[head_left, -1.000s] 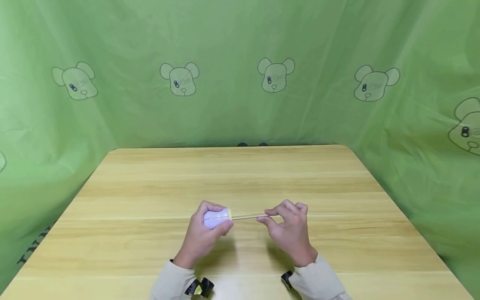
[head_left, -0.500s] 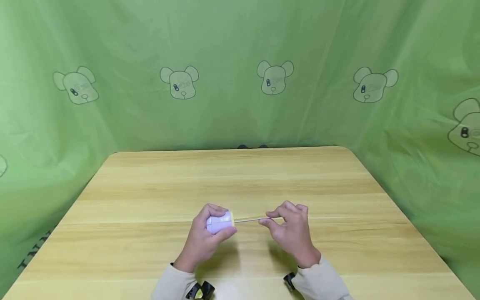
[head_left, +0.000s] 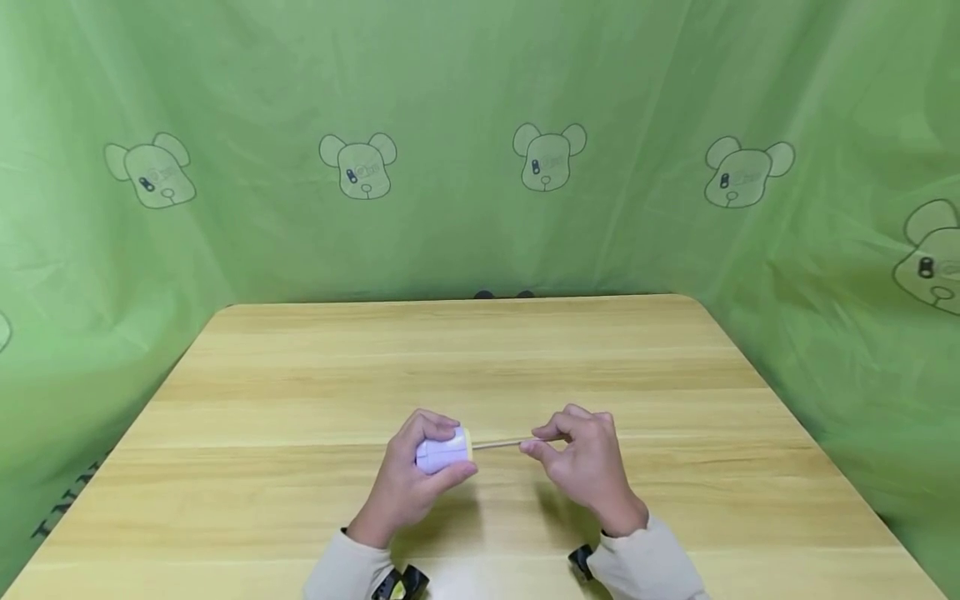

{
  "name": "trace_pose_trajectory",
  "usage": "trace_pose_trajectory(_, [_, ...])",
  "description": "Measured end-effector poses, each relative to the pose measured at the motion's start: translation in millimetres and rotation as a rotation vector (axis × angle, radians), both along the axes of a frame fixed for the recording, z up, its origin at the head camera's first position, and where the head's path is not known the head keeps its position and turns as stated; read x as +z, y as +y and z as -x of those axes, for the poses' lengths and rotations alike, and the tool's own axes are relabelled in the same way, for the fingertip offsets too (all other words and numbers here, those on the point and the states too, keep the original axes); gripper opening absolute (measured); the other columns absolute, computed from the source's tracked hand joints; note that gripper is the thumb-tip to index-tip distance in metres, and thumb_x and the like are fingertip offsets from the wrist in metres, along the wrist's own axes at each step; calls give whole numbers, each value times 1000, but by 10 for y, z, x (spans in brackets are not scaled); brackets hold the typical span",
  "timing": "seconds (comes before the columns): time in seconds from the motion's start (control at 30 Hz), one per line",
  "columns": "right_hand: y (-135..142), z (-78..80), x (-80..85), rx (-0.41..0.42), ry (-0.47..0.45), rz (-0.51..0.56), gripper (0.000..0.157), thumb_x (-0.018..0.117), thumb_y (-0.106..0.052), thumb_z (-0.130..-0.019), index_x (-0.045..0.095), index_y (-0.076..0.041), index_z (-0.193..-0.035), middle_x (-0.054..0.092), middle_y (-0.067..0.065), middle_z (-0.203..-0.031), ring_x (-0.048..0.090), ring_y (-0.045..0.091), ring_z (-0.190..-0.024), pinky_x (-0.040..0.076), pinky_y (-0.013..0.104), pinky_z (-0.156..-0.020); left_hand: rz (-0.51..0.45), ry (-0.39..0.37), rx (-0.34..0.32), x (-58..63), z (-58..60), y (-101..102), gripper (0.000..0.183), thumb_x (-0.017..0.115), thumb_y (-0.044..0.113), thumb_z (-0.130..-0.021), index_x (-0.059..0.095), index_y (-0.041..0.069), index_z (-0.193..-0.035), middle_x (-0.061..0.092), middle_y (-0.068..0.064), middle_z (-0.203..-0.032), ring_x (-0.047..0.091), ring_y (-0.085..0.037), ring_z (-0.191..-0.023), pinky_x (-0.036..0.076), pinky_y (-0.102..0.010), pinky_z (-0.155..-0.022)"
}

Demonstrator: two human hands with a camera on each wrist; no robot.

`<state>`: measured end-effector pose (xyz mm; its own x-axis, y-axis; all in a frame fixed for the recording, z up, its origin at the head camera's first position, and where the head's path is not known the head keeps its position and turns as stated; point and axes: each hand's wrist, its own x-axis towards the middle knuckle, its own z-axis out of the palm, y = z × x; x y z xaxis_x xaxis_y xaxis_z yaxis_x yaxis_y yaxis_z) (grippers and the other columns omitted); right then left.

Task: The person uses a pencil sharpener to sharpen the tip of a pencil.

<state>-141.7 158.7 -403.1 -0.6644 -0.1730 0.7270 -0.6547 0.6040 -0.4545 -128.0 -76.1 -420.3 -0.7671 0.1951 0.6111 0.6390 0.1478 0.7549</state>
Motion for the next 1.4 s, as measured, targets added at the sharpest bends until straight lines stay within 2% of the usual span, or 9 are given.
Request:
trace_pose_trajectory(0.27, [16,-35,68,-98,-265,-104,27,90,-17,-65,64,-25,-62,59,-19,-67,51,1,-59,42,28,-54,48,60,15,19,9,-19,40,84,2,-71,55,6,-98,61,-14,-107,60,-25,-90,57,-32,-70])
trace_pose_trajectory(0.4, [32,-38,97,-94,-333,-134,30,88,-20,-68,60,-28,-60,59,-22,-69,51,0,-59,40,30,-55,54,63,1,26,6,-34,41,84,1,-70,54,7,-98,61,-14,-107,60,-26,-90,57,-32,-69])
trace_pose_trajectory(0.53, [71,-32,146,-59,-425,-160,31,85,-23,-73,58,-27,-59,58,-20,-66,48,4,-54,38,30,-52,71,59,-30,25,9,-37,40,84,1,-70,55,7,-97,61,-14,-108,60,-27,-92,57,-32,-70])
trace_pose_trajectory(0.73, [149,-18,169,82,-636,-164,22,77,-25,-83,65,-19,-66,59,-11,-64,43,7,-48,37,24,-41,103,70,-61,5,9,-29,38,84,4,-71,57,7,-97,60,-14,-108,60,-26,-94,57,-32,-73])
trace_pose_trajectory(0.8, [158,-13,152,108,-601,-153,15,79,-23,-81,68,-18,-72,61,-10,-71,44,6,-51,39,23,-44,92,43,-45,2,3,-25,37,84,6,-72,57,8,-97,61,-13,-109,60,-26,-93,57,-32,-72])
trace_pose_trajectory(0.9, [134,-11,111,95,-449,-129,14,84,-15,-75,71,-18,-79,62,-10,-80,48,6,-58,45,24,-52,53,-28,9,-2,-9,-21,37,84,8,-73,58,8,-98,61,-10,-110,60,-25,-93,57,-32,-72])
trace_pose_trajectory(1.1, [2,-10,-12,-61,-102,-118,25,90,-6,-63,72,-11,-79,66,-3,-82,63,17,-77,39,47,-87,29,-183,105,17,-39,19,39,84,13,-74,58,7,-102,62,-11,-108,60,-25,-86,57,-29,-68])
trace_pose_trajectory(1.27, [-95,7,-97,-77,-31,-47,28,89,2,-62,70,-7,-81,66,1,-81,62,20,-78,37,49,-87,10,-318,148,64,-43,35,40,83,17,-77,57,4,-106,60,-15,-102,59,-24,-82,56,-29,-65])
trace_pose_trajectory(1.4, [-121,3,-120,-50,10,6,32,91,2,-57,69,-5,-79,63,2,-80,59,19,-78,32,47,-87,-13,-396,132,88,-40,26,41,81,15,-78,55,1,-107,59,-17,-100,60,-24,-80,57,-29,-64])
